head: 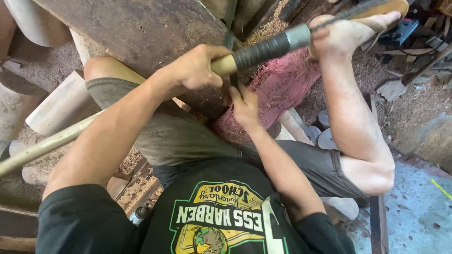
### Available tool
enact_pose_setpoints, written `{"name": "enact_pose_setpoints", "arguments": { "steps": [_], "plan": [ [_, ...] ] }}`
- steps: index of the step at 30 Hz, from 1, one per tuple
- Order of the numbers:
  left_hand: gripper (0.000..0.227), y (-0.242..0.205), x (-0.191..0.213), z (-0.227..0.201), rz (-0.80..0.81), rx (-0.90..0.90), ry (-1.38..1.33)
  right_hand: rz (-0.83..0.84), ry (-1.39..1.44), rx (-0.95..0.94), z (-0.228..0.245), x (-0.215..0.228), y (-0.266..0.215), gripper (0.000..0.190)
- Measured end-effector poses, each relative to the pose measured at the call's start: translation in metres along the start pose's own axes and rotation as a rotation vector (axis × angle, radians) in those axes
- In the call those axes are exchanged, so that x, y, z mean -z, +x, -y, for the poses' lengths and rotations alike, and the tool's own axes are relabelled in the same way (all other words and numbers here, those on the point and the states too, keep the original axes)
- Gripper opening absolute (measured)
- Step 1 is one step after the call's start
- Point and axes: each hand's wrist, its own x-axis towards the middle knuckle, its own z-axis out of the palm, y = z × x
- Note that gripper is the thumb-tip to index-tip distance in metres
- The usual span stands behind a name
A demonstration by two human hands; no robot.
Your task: Wrapping black binding around a tool handle and applying adhesive to secure it.
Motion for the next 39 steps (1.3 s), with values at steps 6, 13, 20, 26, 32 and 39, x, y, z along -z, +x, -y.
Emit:
{"name": "enact_pose_setpoints", "arguments": {
  "steps": [6, 13, 20, 26, 32, 39],
  "plan": [
    [0.047, 0.014, -0.017, -0.002, 0.002, 0.245, 0.267, 0.026, -0.236, -0.085, -0.005, 0.038, -0.062, 0.033],
    [0.045, 0.002, -0.022, -0.024, -0.080, 0.409, 0.428, 0.013, -0.184, -0.051, 0.020, 0.067, -0.139, 0.030],
    [0.042, 0.002, -0.029, -0.018, -0.081, 0.406, 0.457, 0.088, -0.452, 0.023, 0.079, 0.125, -0.179, 0.033],
    [0.040, -0.001, -0.050, 0.000, -0.182, 0.239, 0.576, 0.207, -0.776, 0.037, 0.219, 0.170, -0.132, 0.022],
    [0.028, -0.003, -0.081, 0.019, -0.384, 0.061, 0.707, 0.379, -1.020, 0.382, 0.281, 0.095, 0.058, 0.033],
    [0.061, -0.020, -0.096, 0.022, -0.662, -0.218, 0.643, 0.553, -1.488, 0.363, 0.197, -0.021, 0.261, 0.024]
  ]
}}
